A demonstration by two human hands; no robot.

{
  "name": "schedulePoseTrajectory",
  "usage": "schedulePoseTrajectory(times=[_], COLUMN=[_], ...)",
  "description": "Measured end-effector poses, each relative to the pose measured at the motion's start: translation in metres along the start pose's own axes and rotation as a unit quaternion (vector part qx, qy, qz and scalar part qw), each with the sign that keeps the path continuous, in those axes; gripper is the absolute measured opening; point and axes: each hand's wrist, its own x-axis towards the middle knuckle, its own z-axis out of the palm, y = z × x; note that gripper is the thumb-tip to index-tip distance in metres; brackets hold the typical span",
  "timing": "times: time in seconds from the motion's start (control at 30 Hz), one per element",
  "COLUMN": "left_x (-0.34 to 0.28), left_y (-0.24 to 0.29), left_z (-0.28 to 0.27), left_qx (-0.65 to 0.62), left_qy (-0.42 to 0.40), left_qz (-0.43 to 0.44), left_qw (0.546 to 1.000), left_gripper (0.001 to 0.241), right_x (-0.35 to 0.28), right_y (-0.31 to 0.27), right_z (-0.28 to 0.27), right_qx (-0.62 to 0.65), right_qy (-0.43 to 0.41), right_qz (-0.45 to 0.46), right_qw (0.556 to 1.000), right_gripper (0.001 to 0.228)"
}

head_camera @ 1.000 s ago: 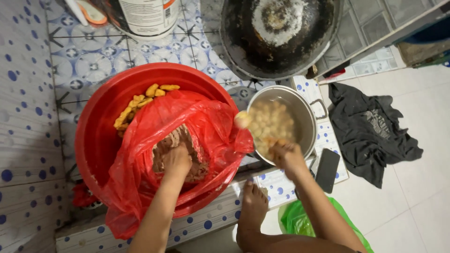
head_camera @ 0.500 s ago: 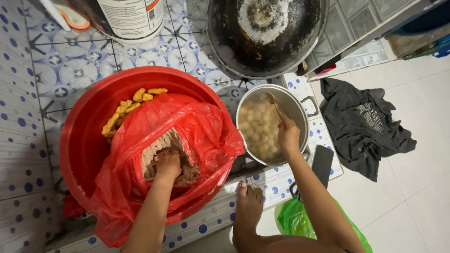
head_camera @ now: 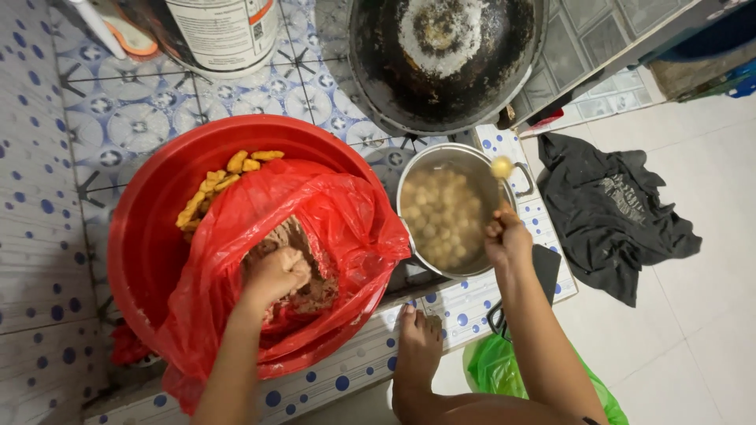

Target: Manually forming meatballs from a meat mixture in a bucket and dropping them into a pot of water.

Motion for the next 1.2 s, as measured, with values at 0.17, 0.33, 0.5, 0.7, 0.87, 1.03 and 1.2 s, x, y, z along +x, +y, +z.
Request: schedulePoseTrajectory(times=[0.17, 0.33, 0.5, 0.7, 0.87, 1.03, 1.2], left_x=[-0.068, -0.053, -0.040, -0.046, -0.076, -0.091, -0.067], left_y=[0.056, 0.041, 0.033, 0.043, 0.092, 0.100, 0.076], left_z=[-0.037, -0.024, -0.004, 0.007, -0.006, -0.014, -0.016], left_qx=[-0.268, -0.394, -0.429, -0.446, -0.427, -0.193, -0.179], left_qy=[-0.051, 0.017, 0.085, 0.090, 0.085, 0.237, 0.121], left_qz=[0.019, 0.048, 0.052, 0.052, 0.043, 0.154, 0.168], left_qw=[0.962, 0.918, 0.898, 0.889, 0.899, 0.939, 0.962], left_gripper=[0.078, 0.047, 0.024, 0.032, 0.026, 0.035, 0.017], right_x=[-0.077, -0.162, -0.201, -0.186, -0.174, -0.177, -0.182], right_y=[-0.018, 0.002, 0.041, 0.032, 0.025, 0.028, 0.030], right_z=[0.065, 0.103, 0.087, 0.092, 0.074, 0.069, 0.073], right_qx=[0.000, -0.116, -0.153, -0.113, -0.090, -0.098, -0.098], right_qy=[-0.063, -0.198, -0.422, -0.289, -0.206, -0.208, -0.233], right_qz=[-0.012, -0.029, 0.060, 0.060, 0.030, 0.009, -0.012], right_qw=[0.998, 0.973, 0.892, 0.949, 0.974, 0.973, 0.968], right_gripper=[0.018, 0.030, 0.029, 0.024, 0.024, 0.026, 0.027])
